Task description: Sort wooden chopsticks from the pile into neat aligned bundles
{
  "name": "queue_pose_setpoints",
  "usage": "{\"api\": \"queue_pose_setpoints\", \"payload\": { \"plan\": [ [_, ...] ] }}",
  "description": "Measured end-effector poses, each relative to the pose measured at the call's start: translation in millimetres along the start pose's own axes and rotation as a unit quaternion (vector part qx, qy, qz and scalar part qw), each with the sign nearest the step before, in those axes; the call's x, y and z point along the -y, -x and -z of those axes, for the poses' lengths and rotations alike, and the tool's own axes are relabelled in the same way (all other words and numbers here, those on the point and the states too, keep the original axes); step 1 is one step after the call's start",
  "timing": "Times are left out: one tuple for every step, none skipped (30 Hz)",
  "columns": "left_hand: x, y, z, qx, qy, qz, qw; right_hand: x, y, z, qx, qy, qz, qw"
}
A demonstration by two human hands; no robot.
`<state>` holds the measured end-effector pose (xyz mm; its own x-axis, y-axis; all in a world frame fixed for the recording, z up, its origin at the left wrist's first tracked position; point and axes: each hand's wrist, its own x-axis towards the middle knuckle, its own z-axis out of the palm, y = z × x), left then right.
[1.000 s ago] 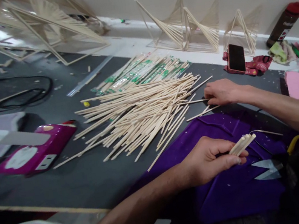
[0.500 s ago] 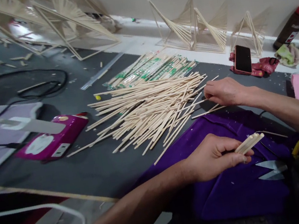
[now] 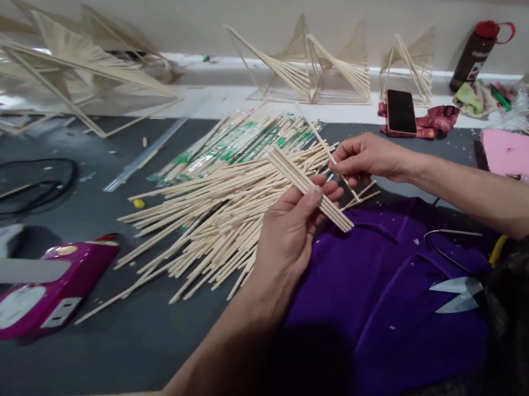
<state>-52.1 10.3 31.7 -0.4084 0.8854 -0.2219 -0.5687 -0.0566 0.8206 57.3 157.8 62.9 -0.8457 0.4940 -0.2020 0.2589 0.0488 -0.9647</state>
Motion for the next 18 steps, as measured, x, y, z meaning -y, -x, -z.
{"api": "queue_pose_setpoints", "payload": {
  "plan": [
    [-1,-4,2.1,-0.012,0.000,-0.010,1.000,-2,0,-2,-0.004,0.005,0.009,1.000],
    [-1,-8,4.1,-0.020,-0.002,-0.019,1.000,-4,1,-4,-0.004,0.017,0.021,1.000],
    [0,-10,5.7,-0.026,-0.005,-0.025,0.999,-7,2,-7,-0.002,0.036,0.035,0.999],
    [0,-12,6.9,-0.030,-0.008,-0.030,0.999,-9,2,-9,0.001,0.058,0.051,0.997],
    [1,-13,7.8,-0.035,-0.011,-0.034,0.999,-11,3,-12,0.003,0.082,0.070,0.994],
    [2,-14,8.4,-0.037,-0.014,-0.038,0.999,-12,4,-14,0.004,0.107,0.089,0.990],
    [3,-14,8.7,-0.036,-0.018,-0.040,0.998,-13,5,-16,0.004,0.130,0.106,0.986],
    [3,-14,8.9,-0.032,-0.022,-0.040,0.998,-13,6,-18,0.005,0.150,0.119,0.981],
    [4,-15,9.0,-0.026,-0.025,-0.038,0.999,-14,7,-19,0.006,0.166,0.128,0.978],
    [5,-15,9.0,-0.018,-0.029,-0.035,0.999,-14,7,-20,0.009,0.178,0.131,0.975],
    [5,-15,9.1,-0.012,-0.033,-0.031,0.999,-14,8,-21,0.012,0.186,0.130,0.974],
    [6,-16,9.3,-0.008,-0.036,-0.026,0.999,-15,8,-22,0.015,0.190,0.125,0.974],
    [7,-16,9.4,-0.006,-0.039,-0.022,0.999,-15,8,-23,0.017,0.191,0.118,0.974],
    [8,-16,9.7,-0.006,-0.042,-0.020,0.999,-16,8,-24,0.019,0.192,0.111,0.975],
    [9,-17,9.9,-0.006,-0.045,-0.018,0.999,-16,8,-25,0.020,0.192,0.106,0.976],
    [9,-17,10.1,-0.006,-0.047,-0.016,0.999,-17,8,-25,0.020,0.191,0.102,0.976],
    [10,-17,10.2,-0.006,-0.047,-0.015,0.999,-17,8,-25,0.020,0.188,0.099,0.977],
    [9,-17,10.4,-0.005,-0.046,-0.014,0.999,-17,9,-25,0.023,0.184,0.095,0.978]
  ]
}}
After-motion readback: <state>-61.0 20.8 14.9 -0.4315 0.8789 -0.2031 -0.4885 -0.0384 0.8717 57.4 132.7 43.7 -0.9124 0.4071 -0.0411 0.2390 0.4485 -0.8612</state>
